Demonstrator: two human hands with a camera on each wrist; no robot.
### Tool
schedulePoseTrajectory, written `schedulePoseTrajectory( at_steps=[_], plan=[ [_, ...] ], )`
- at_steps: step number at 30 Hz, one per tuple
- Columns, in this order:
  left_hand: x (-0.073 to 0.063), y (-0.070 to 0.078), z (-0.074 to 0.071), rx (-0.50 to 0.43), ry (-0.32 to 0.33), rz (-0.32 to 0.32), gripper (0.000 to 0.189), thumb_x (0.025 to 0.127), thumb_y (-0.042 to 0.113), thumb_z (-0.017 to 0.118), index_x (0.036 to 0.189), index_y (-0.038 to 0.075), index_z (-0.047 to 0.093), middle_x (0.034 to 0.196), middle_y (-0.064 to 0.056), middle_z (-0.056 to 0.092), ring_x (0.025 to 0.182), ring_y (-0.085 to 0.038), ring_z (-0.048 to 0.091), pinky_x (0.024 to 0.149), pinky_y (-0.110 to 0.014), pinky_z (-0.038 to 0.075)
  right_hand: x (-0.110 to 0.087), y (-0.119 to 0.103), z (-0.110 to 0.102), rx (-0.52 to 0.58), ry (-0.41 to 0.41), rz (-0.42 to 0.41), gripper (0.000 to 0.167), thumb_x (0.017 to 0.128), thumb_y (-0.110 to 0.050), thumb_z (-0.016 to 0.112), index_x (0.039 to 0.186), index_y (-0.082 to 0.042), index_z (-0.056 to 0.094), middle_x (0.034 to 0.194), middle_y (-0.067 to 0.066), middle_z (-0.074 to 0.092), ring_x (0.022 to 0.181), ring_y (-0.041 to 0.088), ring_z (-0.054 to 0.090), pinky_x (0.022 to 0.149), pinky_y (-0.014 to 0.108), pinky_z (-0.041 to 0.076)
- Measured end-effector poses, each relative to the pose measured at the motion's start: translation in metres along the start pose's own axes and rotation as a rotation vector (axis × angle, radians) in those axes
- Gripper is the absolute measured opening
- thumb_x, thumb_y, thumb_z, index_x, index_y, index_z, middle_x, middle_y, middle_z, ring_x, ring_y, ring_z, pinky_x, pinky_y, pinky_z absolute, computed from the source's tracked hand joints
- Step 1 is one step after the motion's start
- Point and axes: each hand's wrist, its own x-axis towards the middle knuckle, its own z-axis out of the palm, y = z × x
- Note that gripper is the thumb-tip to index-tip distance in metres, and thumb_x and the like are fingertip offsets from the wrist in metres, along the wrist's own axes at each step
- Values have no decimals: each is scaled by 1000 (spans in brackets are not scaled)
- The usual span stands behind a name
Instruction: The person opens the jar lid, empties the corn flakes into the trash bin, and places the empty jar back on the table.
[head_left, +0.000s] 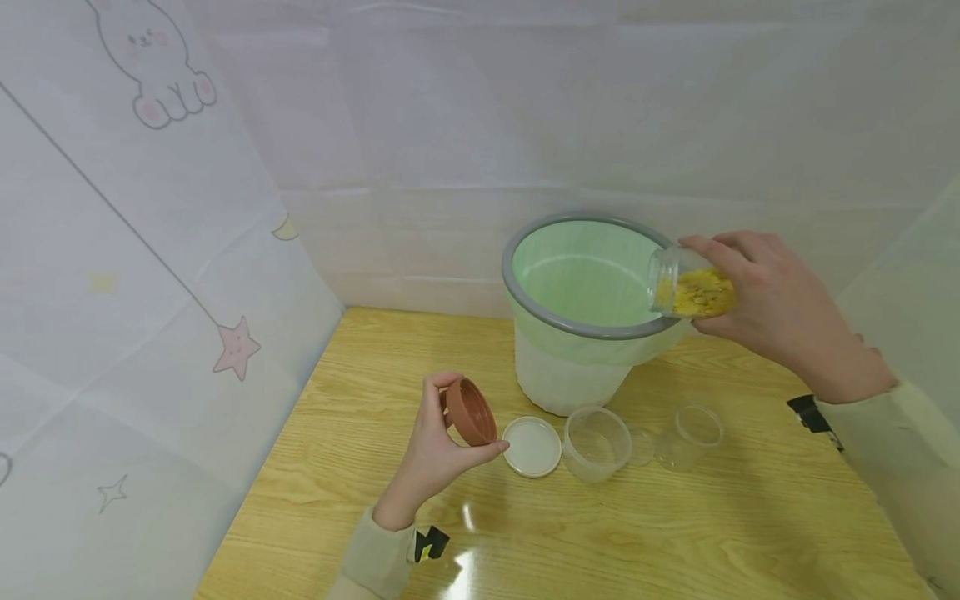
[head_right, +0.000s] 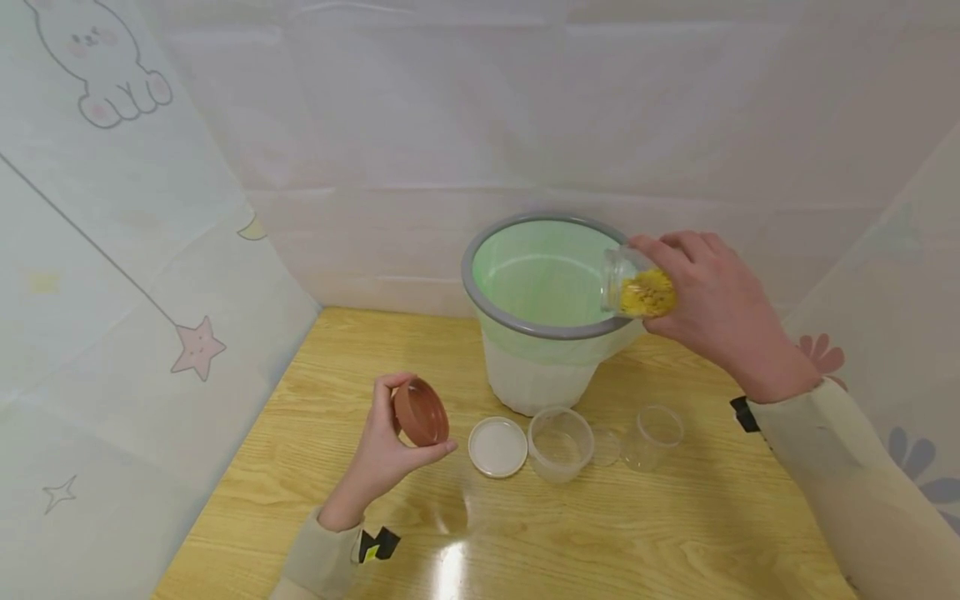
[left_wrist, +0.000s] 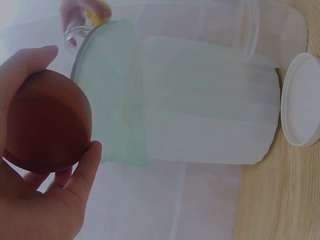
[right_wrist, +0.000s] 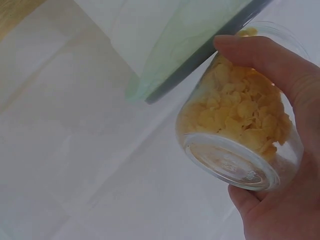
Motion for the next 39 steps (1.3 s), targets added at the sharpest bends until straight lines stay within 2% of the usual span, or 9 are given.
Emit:
schedulePoseTrajectory(
  at_steps=[9,16,23,32,39],
  plan=[
    [0,1,0,-1,-1,5,94,68,19,98,138,11,36,132,-5,48,120,-22,53,99,-44,50,1,-3,-1,-19,-22,1,99,55,-7,94,145,-8,53,124,23,55,111,49,48,89,65,42],
    [0,2,1,-2,0,-3,91,69,20,98,137,18,37,131,-4,49,119,-21,54,100,-43,50,3,-3,-1,-60,-48,-14,102,55,-6,95,147,-9,51,126,24,54,116,49,46,92,65,41],
    [0,2,1,-5,-13,-11,90,70,20,97,137,19,37,131,-3,49,119,-20,54,100,-41,50,5,-3,-1,-86,-25,-32,98,54,-5,92,143,-9,53,122,25,55,112,50,48,90,67,43],
    [1,2,1,-4,-17,-4,93,69,20,97,139,13,36,132,-5,48,120,-21,52,100,-46,49,8,-4,0,-116,-4,-94,104,48,-3,95,143,-8,54,121,27,57,111,51,49,91,67,44],
    [1,2,2,-5,-20,-2,92,70,21,97,138,16,36,133,-5,48,120,-21,53,100,-44,49,9,-3,1,-135,11,-120,105,46,-2,95,143,-8,54,119,27,57,108,51,51,92,67,43]
  ],
)
